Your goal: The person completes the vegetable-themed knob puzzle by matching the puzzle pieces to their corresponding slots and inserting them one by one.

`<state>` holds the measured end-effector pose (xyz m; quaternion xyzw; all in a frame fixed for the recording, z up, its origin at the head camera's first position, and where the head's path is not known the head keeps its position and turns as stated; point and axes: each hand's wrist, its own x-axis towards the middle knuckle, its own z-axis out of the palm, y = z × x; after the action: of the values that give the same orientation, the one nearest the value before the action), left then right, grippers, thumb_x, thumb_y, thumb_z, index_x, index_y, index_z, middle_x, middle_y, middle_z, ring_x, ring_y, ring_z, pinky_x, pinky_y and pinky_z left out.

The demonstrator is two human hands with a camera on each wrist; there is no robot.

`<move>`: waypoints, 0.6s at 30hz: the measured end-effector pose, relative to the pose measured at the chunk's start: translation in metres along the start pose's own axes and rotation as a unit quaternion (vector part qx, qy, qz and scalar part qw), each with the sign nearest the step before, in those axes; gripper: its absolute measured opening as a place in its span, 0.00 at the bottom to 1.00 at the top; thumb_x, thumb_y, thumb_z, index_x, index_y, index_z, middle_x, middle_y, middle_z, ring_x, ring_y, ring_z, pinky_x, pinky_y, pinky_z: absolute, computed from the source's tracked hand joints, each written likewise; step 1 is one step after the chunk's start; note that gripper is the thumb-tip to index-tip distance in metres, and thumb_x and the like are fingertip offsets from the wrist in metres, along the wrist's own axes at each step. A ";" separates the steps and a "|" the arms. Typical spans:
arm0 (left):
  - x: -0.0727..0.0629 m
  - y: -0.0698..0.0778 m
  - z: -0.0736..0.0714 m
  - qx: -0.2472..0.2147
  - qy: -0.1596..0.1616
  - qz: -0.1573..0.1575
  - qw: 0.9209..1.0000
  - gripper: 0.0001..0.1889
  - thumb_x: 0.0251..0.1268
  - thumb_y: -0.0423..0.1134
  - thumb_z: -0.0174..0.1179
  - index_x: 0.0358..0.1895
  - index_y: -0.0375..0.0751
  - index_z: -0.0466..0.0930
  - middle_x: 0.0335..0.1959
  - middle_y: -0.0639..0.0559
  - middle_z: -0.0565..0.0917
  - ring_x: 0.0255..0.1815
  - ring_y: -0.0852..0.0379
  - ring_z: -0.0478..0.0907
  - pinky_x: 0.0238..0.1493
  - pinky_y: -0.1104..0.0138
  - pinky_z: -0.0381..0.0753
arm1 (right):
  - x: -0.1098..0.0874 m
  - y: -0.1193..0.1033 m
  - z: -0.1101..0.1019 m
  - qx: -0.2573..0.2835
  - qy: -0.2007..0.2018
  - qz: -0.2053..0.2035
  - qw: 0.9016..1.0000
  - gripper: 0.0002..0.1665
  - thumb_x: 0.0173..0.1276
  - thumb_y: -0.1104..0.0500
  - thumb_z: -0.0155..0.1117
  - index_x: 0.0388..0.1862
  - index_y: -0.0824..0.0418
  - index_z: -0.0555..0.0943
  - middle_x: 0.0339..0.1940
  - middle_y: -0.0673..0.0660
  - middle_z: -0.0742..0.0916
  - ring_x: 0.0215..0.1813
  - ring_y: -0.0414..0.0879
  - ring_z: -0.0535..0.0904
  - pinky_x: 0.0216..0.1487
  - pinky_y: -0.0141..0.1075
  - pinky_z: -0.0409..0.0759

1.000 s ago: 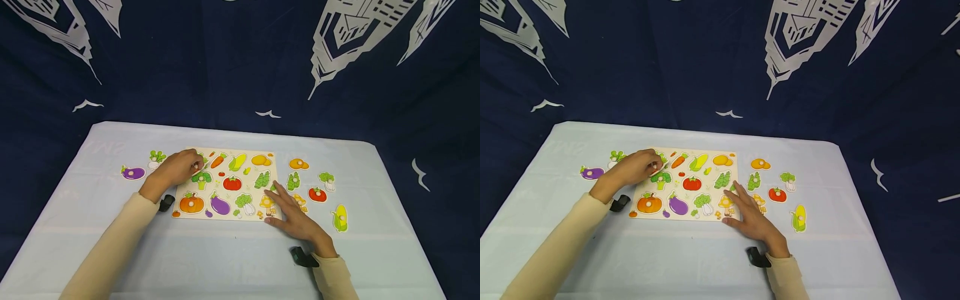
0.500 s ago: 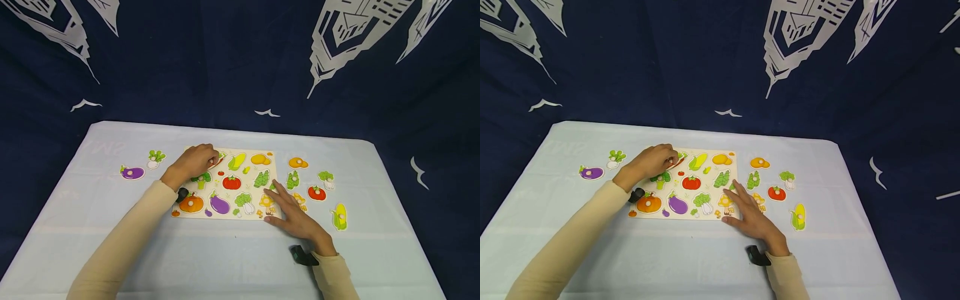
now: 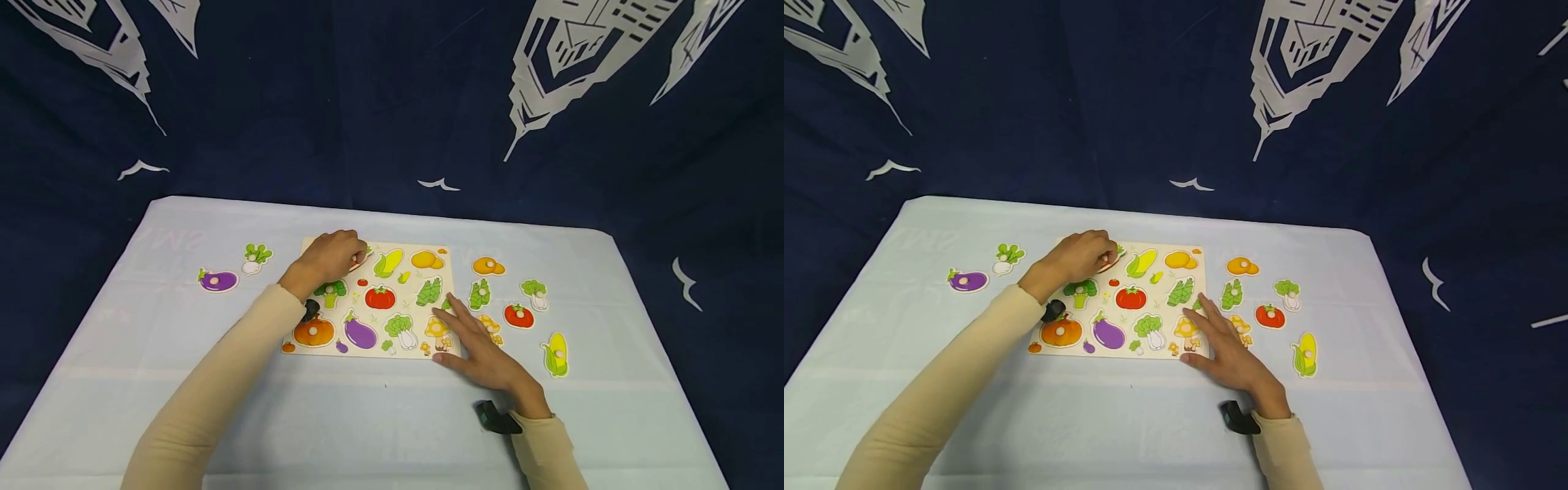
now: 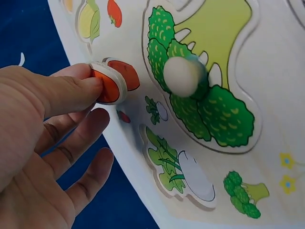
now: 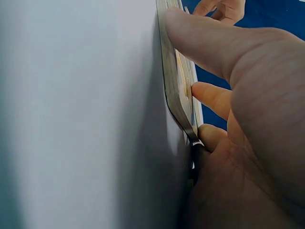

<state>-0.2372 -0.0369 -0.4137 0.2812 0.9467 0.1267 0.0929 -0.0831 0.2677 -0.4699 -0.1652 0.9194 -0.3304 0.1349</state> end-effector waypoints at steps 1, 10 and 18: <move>0.001 0.001 0.000 0.000 -0.001 -0.002 1.000 0.08 0.69 0.27 0.58 0.36 0.44 0.84 0.37 0.50 0.80 0.40 0.52 0.74 0.49 0.57 0.76 | 0.000 0.000 0.000 0.001 0.001 -0.001 1.000 0.50 0.64 0.43 0.71 0.81 0.45 0.58 0.85 0.54 0.47 0.85 0.58 0.39 0.75 0.69 0.47; 0.008 0.006 0.006 0.023 -0.020 -0.012 0.999 0.09 0.64 0.22 0.60 0.35 0.42 0.81 0.38 0.48 0.79 0.41 0.51 0.73 0.48 0.58 0.75 | -0.001 0.000 0.001 0.007 0.000 -0.004 1.000 0.49 0.65 0.46 0.71 0.80 0.47 0.59 0.85 0.55 0.47 0.84 0.58 0.39 0.75 0.69 0.45; 0.008 0.006 0.007 0.020 -0.020 -0.025 0.999 0.09 0.64 0.22 0.60 0.34 0.42 0.81 0.38 0.49 0.79 0.41 0.51 0.74 0.48 0.59 0.74 | 0.000 0.000 0.000 0.004 0.001 -0.005 1.000 0.49 0.65 0.46 0.71 0.80 0.48 0.59 0.85 0.55 0.48 0.84 0.59 0.39 0.75 0.69 0.45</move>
<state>-0.2390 -0.0267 -0.4199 0.2613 0.9539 0.0995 0.1090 -0.0828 0.2673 -0.4700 -0.1689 0.9172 -0.3353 0.1332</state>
